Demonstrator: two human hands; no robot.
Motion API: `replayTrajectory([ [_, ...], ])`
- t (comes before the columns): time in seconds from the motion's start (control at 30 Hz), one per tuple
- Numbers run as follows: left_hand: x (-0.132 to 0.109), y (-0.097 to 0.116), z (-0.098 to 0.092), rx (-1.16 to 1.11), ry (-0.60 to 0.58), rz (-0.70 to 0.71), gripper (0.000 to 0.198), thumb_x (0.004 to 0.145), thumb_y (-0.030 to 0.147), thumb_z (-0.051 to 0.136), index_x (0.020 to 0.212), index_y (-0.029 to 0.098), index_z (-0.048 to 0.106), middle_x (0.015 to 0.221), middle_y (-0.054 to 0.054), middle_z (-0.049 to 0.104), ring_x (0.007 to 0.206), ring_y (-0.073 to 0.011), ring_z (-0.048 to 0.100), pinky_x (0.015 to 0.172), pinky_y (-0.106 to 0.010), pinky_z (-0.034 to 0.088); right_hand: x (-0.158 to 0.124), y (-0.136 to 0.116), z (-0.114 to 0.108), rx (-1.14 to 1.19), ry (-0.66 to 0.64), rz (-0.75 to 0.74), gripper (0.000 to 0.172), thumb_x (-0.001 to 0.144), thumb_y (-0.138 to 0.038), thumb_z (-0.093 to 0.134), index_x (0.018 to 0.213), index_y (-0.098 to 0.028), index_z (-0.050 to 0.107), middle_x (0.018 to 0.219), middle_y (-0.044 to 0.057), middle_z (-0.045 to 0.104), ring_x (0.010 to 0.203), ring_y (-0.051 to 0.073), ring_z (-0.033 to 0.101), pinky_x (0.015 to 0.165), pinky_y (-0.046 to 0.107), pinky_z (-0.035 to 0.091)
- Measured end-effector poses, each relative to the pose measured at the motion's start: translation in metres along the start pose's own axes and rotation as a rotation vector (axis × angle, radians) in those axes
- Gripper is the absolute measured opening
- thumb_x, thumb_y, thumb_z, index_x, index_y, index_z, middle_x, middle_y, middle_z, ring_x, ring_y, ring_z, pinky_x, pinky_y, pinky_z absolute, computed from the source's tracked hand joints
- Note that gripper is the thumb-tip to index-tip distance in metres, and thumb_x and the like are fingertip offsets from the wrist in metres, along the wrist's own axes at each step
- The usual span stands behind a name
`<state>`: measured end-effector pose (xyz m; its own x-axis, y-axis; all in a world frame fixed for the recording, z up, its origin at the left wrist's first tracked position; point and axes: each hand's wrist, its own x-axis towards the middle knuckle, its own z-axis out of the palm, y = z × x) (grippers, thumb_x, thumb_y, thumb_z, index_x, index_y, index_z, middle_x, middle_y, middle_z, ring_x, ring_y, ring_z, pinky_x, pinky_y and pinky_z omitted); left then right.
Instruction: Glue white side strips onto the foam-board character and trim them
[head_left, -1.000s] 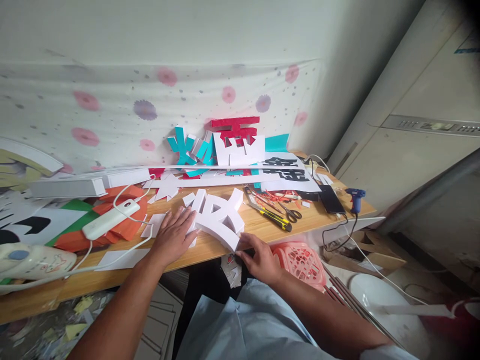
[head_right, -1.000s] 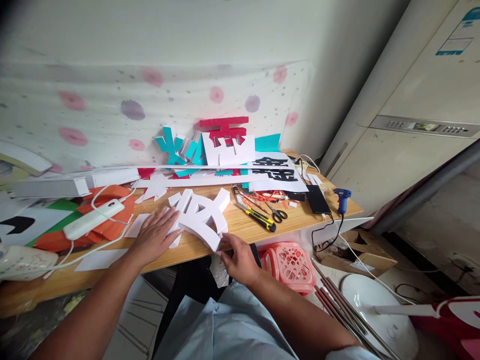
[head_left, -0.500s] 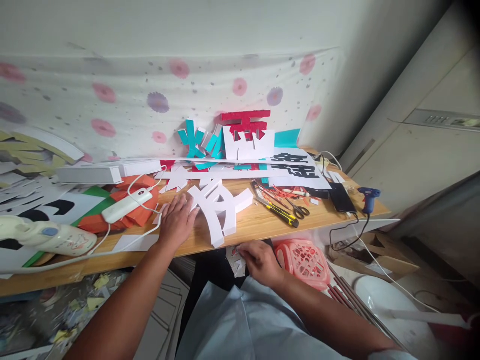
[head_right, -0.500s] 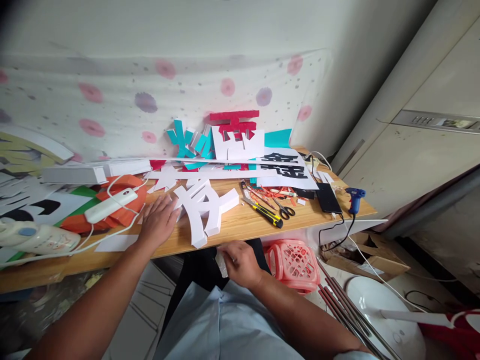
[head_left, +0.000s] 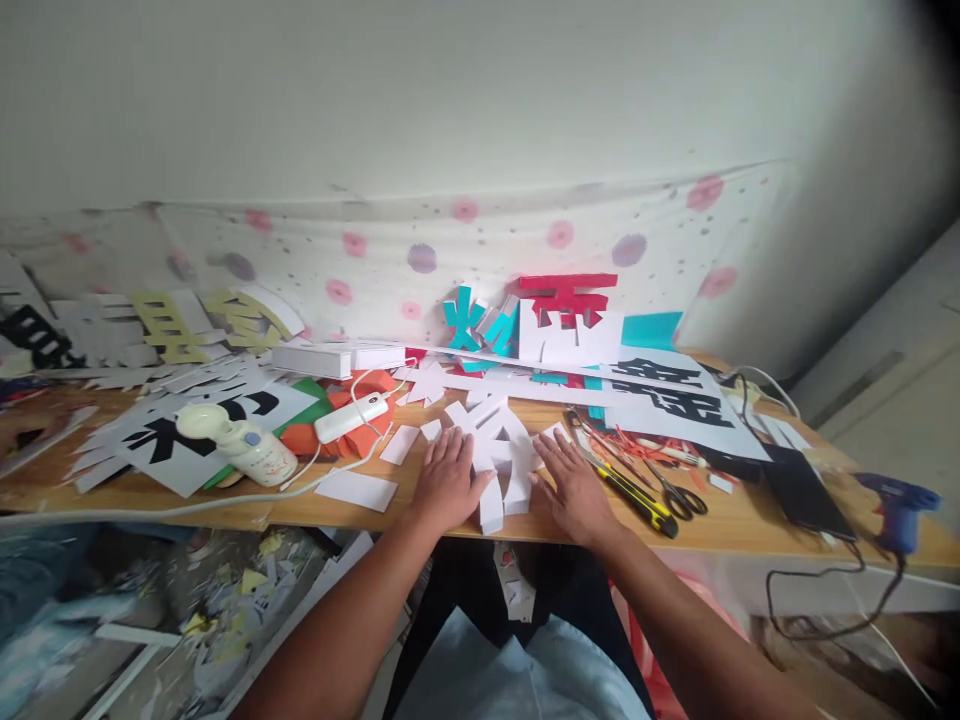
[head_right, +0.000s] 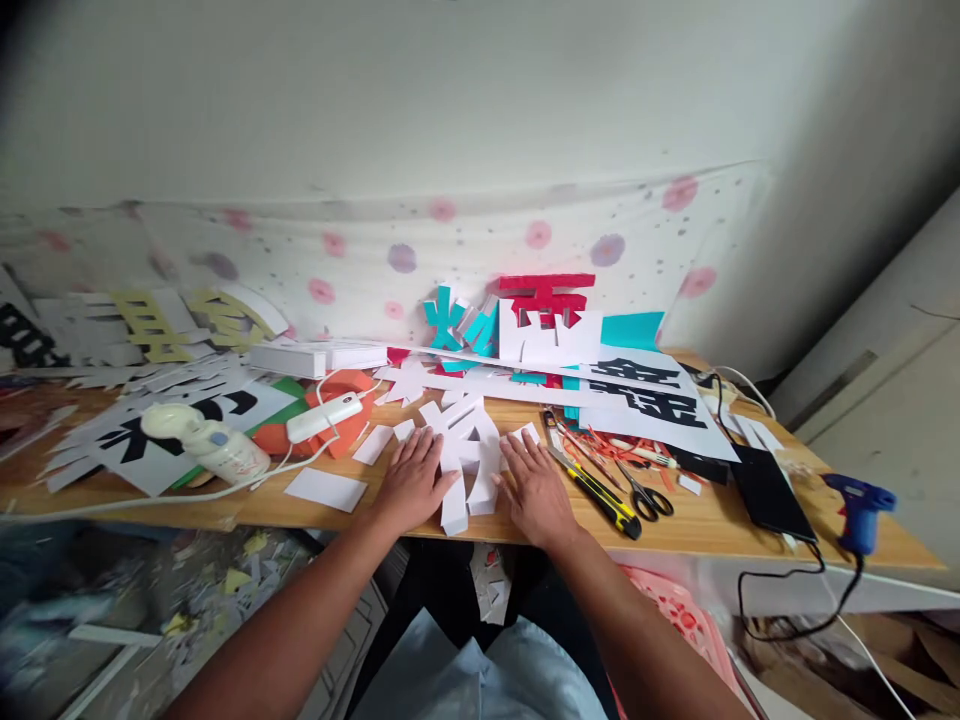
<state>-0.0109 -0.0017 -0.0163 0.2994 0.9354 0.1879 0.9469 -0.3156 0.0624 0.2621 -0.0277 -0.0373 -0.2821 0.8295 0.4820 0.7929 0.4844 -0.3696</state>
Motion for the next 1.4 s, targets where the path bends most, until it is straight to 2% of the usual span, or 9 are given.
replayTrajectory([
  [0.17, -0.002, -0.003, 0.006, -0.045, 0.02, -0.001, 0.079, 0.111, 0.063, 0.05, 0.172, 0.012, 0.044, 0.181, -0.02, 0.034, 0.172, -0.0401, 0.025, 0.139, -0.061, 0.021, 0.036, 0.009, -0.001, -0.288, -0.255, 0.007, 0.065, 0.116, -0.057, 0.054, 0.167, -0.016, 0.057, 0.173, 0.018, 0.05, 0.165, 0.045, 0.04, 0.136, 0.065, 0.031],
  [0.53, -0.011, -0.024, 0.015, -0.229, 0.104, 0.142, 0.077, 0.107, 0.064, 0.061, 0.168, 0.018, 0.049, 0.18, -0.019, 0.037, 0.171, -0.0377, 0.028, 0.139, -0.06, 0.024, 0.007, -0.006, -0.001, -0.365, -0.194, -0.026, 0.064, 0.116, -0.058, 0.049, 0.165, -0.019, 0.059, 0.166, 0.016, 0.06, 0.158, 0.044, 0.049, 0.133, 0.067, 0.032],
  [0.6, -0.013, -0.029, 0.02, -0.354, 0.183, 0.093, 0.075, 0.105, 0.06, 0.067, 0.165, 0.017, 0.052, 0.179, -0.02, 0.038, 0.171, -0.0383, 0.029, 0.14, -0.06, 0.022, 0.005, -0.007, -0.001, -0.368, -0.186, -0.024, 0.063, 0.116, -0.057, 0.049, 0.165, -0.02, 0.059, 0.166, 0.016, 0.06, 0.158, 0.044, 0.049, 0.133, 0.067, 0.034],
  [0.7, -0.01, -0.042, 0.032, -0.729, 0.393, -0.177, 0.071, 0.097, 0.05, 0.079, 0.158, 0.019, 0.061, 0.177, -0.019, 0.043, 0.17, -0.0396, 0.03, 0.141, -0.06, 0.018, 0.004, -0.006, 0.001, -0.379, -0.186, -0.028, 0.063, 0.116, -0.057, 0.049, 0.166, -0.02, 0.059, 0.167, 0.016, 0.059, 0.158, 0.044, 0.049, 0.132, 0.066, 0.037],
  [0.8, 0.0, -0.06, 0.045, -1.021, 0.501, -0.415, 0.062, 0.096, 0.045, 0.08, 0.151, 0.021, 0.065, 0.161, -0.02, 0.063, 0.156, -0.0407, 0.053, 0.133, -0.062, 0.038, 0.002, -0.001, 0.005, -0.381, -0.179, -0.029, 0.064, 0.116, -0.057, 0.05, 0.166, -0.02, 0.058, 0.168, 0.016, 0.058, 0.159, 0.044, 0.048, 0.131, 0.064, 0.039],
  [0.87, 0.007, -0.067, 0.052, -1.108, 0.514, -0.441, 0.06, 0.097, 0.041, 0.078, 0.152, 0.02, 0.064, 0.146, -0.02, 0.073, 0.14, -0.0375, 0.068, 0.12, -0.058, 0.053, 0.0, 0.002, 0.008, -0.372, -0.165, -0.037, 0.064, 0.115, -0.058, 0.05, 0.167, -0.02, 0.058, 0.168, 0.017, 0.058, 0.16, 0.044, 0.047, 0.132, 0.064, 0.039],
  [0.93, 0.013, -0.068, 0.059, -1.18, 0.547, -0.435, 0.063, 0.095, 0.035, 0.08, 0.154, 0.02, 0.061, 0.142, -0.018, 0.076, 0.134, -0.0339, 0.073, 0.114, -0.052, 0.059, -0.003, 0.005, 0.01, -0.368, -0.152, -0.047, 0.065, 0.116, -0.059, 0.048, 0.167, -0.02, 0.057, 0.168, 0.017, 0.058, 0.16, 0.044, 0.047, 0.132, 0.064, 0.04],
  [1.2, 0.017, -0.045, 0.068, -1.223, 0.677, -0.478, 0.065, 0.092, 0.025, 0.081, 0.154, 0.024, 0.062, 0.151, -0.015, 0.072, 0.139, -0.0323, 0.07, 0.119, -0.05, 0.057, -0.007, 0.016, 0.013, -0.368, -0.177, -0.078, 0.069, 0.117, -0.062, 0.04, 0.17, -0.02, 0.053, 0.172, 0.017, 0.053, 0.164, 0.043, 0.042, 0.13, 0.066, 0.043],
  [1.4, 0.006, -0.045, 0.063, -1.059, 0.714, -0.509, 0.068, 0.09, 0.032, 0.085, 0.154, 0.021, 0.063, 0.134, -0.016, 0.078, 0.128, -0.0343, 0.074, 0.116, -0.054, 0.057, -0.009, 0.016, 0.012, -0.328, -0.191, -0.057, 0.068, 0.118, -0.061, 0.039, 0.171, -0.021, 0.05, 0.173, 0.017, 0.051, 0.167, 0.041, 0.037, 0.133, 0.065, 0.04],
])
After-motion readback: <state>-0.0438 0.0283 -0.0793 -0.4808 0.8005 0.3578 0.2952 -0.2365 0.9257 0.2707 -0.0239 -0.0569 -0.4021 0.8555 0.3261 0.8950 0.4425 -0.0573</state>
